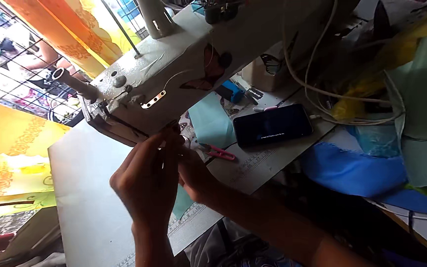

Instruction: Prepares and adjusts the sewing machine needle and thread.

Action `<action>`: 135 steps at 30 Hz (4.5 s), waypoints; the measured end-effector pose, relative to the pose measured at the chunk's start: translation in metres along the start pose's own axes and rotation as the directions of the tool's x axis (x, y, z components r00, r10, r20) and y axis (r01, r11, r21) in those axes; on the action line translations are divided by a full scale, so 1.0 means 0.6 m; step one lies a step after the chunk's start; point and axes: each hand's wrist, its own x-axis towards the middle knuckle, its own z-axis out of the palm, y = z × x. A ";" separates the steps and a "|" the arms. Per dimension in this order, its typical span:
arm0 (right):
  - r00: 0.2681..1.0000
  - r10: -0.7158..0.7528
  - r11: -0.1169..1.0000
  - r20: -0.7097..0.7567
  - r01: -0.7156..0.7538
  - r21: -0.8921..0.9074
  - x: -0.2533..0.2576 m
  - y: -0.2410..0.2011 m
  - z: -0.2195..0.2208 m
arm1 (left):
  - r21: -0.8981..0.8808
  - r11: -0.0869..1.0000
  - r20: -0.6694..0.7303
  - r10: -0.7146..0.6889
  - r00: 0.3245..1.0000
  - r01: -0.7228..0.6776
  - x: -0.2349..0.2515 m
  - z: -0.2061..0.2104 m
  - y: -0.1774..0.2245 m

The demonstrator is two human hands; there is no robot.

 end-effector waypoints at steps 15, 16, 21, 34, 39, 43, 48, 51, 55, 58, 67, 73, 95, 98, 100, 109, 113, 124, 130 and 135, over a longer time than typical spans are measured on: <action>0.923 -0.364 0.831 0.122 0.381 -0.405 -0.048 -0.063 -0.043 | -0.625 0.740 -0.037 -0.344 0.938 0.247 -0.079 0.055 -0.067; 0.927 -0.361 0.841 0.104 0.372 -0.394 -0.045 -0.066 -0.039 | -0.646 0.707 -0.054 -0.418 0.907 0.287 -0.077 0.064 -0.058; 0.920 -0.389 0.863 0.051 0.383 -0.330 -0.043 -0.081 -0.027 | -0.691 0.612 -0.112 -0.615 0.780 0.384 -0.055 0.079 -0.017; 0.962 -0.275 0.931 -0.004 0.265 -0.251 -0.028 -0.103 -0.022 | -0.651 0.615 -0.171 -0.690 0.703 0.445 -0.027 0.081 0.000; 0.816 -0.560 0.618 0.146 0.528 -0.582 -0.025 -0.105 0.006 | -0.667 0.601 -0.181 -0.704 0.687 0.440 -0.020 0.083 0.007; 0.664 -0.637 0.276 0.391 0.671 -0.689 -0.041 -0.091 0.027 | -0.765 0.468 -0.043 -0.723 0.689 0.442 -0.027 0.065 0.016; 0.592 -0.657 0.058 0.467 0.658 -0.751 -0.071 -0.040 -0.021 | -0.853 -0.198 0.515 -0.473 0.715 0.483 -0.063 0.015 -0.007; 0.555 -0.649 -0.028 0.520 0.665 -0.746 -0.088 -0.021 -0.038 | -0.839 0.135 0.366 -0.576 0.731 0.526 -0.073 0.002 -0.001; 0.463 -0.683 -0.062 0.566 0.735 -0.676 -0.087 -0.043 -0.037 | -0.643 0.660 0.079 -0.447 0.891 0.388 -0.083 -0.040 0.004; 0.414 -0.622 -0.071 0.664 0.815 -0.575 -0.066 -0.077 -0.024 | -0.517 0.821 -0.015 -0.292 0.956 0.243 -0.085 -0.072 0.020; 0.334 -0.586 0.074 0.739 0.929 -0.361 -0.048 -0.088 -0.021 | -0.416 0.889 -0.071 -0.243 0.967 0.193 -0.083 -0.087 0.014; 0.324 -0.624 0.023 0.712 0.918 -0.397 -0.046 -0.106 -0.027 | -0.430 0.890 -0.108 -0.220 0.970 0.154 -0.065 -0.076 0.012; 0.273 -0.743 -0.287 0.611 0.696 -0.659 0.007 -0.122 -0.001 | -0.141 0.977 -0.207 -0.188 0.960 0.161 -0.002 -0.031 -0.017; 0.263 -0.755 -0.289 0.601 0.689 -0.665 0.007 -0.123 0.002 | -0.141 0.980 -0.201 -0.167 0.965 0.140 -0.001 -0.030 -0.020; 0.258 -0.753 -0.299 0.606 0.686 -0.663 0.008 -0.122 0.003 | -0.142 0.981 -0.202 -0.159 0.966 0.132 0.000 -0.030 -0.020; 0.268 -0.752 -0.282 0.603 0.695 -0.661 0.008 -0.123 -0.001 | -0.148 0.980 -0.195 -0.159 0.968 0.131 -0.002 -0.032 -0.022; 0.266 -0.751 -0.289 0.604 0.690 -0.663 0.007 -0.124 -0.001 | -0.146 0.980 -0.199 -0.162 0.967 0.134 -0.002 -0.032 -0.022; 0.280 -0.730 -0.293 0.623 0.696 -0.655 0.005 -0.127 -0.005 | -0.149 0.981 -0.195 -0.150 0.969 0.121 0.000 -0.031 -0.023; 0.291 -0.729 -0.270 0.620 0.710 -0.650 0.005 -0.128 -0.006 | -0.166 0.978 -0.182 -0.156 0.971 0.126 0.000 -0.032 -0.025; 0.292 -0.731 -0.280 0.617 0.697 -0.661 0.005 -0.126 -0.003 | -0.173 0.978 -0.185 -0.152 0.971 0.120 0.002 -0.031 -0.025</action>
